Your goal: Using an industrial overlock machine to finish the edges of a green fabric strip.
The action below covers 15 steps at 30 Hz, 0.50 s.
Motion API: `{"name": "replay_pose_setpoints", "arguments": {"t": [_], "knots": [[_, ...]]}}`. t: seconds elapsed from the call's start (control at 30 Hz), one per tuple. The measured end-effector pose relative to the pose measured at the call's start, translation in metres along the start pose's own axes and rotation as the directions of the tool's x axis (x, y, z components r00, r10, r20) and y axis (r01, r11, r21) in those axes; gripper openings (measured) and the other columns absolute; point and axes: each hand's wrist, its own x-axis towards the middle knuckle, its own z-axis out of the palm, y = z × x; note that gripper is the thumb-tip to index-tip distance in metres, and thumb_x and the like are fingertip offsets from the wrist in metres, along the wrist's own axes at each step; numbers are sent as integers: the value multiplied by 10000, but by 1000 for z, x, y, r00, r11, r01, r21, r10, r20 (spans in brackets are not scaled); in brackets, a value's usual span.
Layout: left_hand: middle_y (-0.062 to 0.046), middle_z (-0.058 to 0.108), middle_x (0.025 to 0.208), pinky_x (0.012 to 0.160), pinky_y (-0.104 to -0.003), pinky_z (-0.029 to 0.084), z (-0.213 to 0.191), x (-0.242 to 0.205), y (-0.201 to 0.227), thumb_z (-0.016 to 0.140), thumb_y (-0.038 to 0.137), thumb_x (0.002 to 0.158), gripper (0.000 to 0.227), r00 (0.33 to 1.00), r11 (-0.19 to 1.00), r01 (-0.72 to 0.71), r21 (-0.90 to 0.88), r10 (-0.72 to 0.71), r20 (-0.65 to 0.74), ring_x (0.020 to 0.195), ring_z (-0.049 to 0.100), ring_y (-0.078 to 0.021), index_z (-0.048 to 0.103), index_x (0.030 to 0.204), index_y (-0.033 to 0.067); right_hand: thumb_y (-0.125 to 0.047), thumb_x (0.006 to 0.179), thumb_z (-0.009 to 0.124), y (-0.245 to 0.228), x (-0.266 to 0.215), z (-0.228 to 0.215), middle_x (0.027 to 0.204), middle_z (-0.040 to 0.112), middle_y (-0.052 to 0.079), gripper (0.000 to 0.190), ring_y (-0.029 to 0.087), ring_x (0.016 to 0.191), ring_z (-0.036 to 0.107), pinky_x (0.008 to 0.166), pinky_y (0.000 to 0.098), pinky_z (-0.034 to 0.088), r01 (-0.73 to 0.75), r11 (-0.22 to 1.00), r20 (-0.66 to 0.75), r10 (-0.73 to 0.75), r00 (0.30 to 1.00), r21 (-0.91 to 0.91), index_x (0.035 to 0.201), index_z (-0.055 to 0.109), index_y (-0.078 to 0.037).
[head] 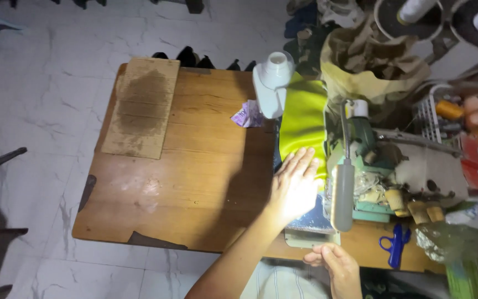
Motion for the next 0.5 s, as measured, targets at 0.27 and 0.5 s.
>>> {"name": "replay_pose_setpoints", "arguments": {"t": [0.27,0.5], "knots": [[-250,594,1333,1014,-537,441,-19,-41,27,495,341,1048,415,992,966,105,235,-117,39,1178,562,-416,649,1115,-38,-75,1019,558,24,-3,-23,802,779,415,307,482,715,749,706,454,559,-66,997,-34,65,997,-26,1007,707,193],[-195,139,1703,874,-452,571,-56,-15,-2,492,-208,856,802,835,950,300,86,-305,457,1003,619,-374,305,1583,76,-103,1032,562,19,-12,-18,819,775,401,312,464,719,730,728,449,541,-93,993,-51,89,995,-74,1009,692,180]]}}
